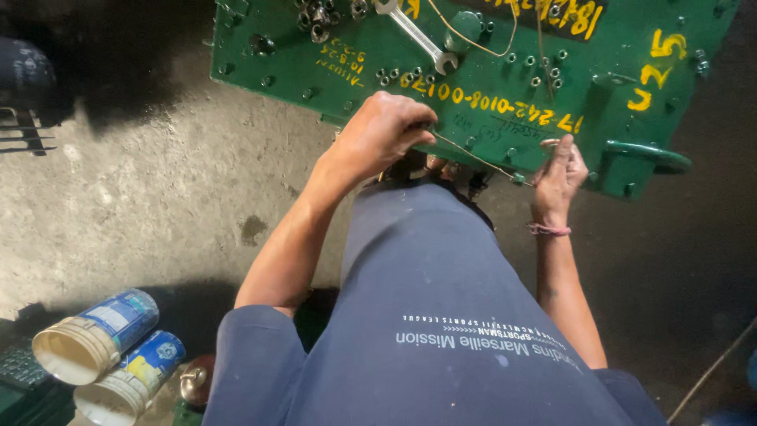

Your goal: The person threads a thin wire through a series of small metal rings and washers on a green board. They pick up the components one by one and slide them onto the wire, building a chain-like assembly.

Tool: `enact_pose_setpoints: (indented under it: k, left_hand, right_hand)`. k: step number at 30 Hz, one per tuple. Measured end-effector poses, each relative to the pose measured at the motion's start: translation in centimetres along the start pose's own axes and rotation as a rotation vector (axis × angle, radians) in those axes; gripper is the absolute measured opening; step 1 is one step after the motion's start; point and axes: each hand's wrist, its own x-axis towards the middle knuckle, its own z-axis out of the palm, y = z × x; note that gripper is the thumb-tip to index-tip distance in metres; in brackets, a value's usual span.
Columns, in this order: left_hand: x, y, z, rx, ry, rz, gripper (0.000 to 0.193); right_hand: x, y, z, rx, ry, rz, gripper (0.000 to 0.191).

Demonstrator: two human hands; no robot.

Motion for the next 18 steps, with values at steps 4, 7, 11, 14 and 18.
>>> enact_pose_setpoints:
  k: [4, 7, 11, 14, 18]
  left_hand:
    - [-0.1, 2.0, -0.9, -0.256, 0.073, 0.007, 0.041]
    - [-0.8, 2.9, -1.6, -0.759, -0.062, -0.098, 0.028]
    - [-1.0, 4.2, -1.6, -1.189, -0.125, -0.037, 0.03]
    - [-0.8, 6.1, -0.9, -1.046, -0.062, 0.008, 0.026]
    - [-1.0, 8.8, -0.8, -0.794, -0.03, 0.037, 0.028]
  right_hand:
    - [-0.2, -0.1, 0.2, 0.086, -0.029, 0.062, 0.05]
    - [-0.7, 0.0, 0.7, 0.028, -0.055, 0.074, 0.055]
    - [-0.4, 0.3, 3.0, 0.155, -0.145, 0.194, 0.055]
    - [-0.4, -0.5, 5.0, 0.146, -0.262, 0.264, 0.06]
    - [-1.6, -2.6, 7.6, 0.371, -0.512, 0.289, 0.061]
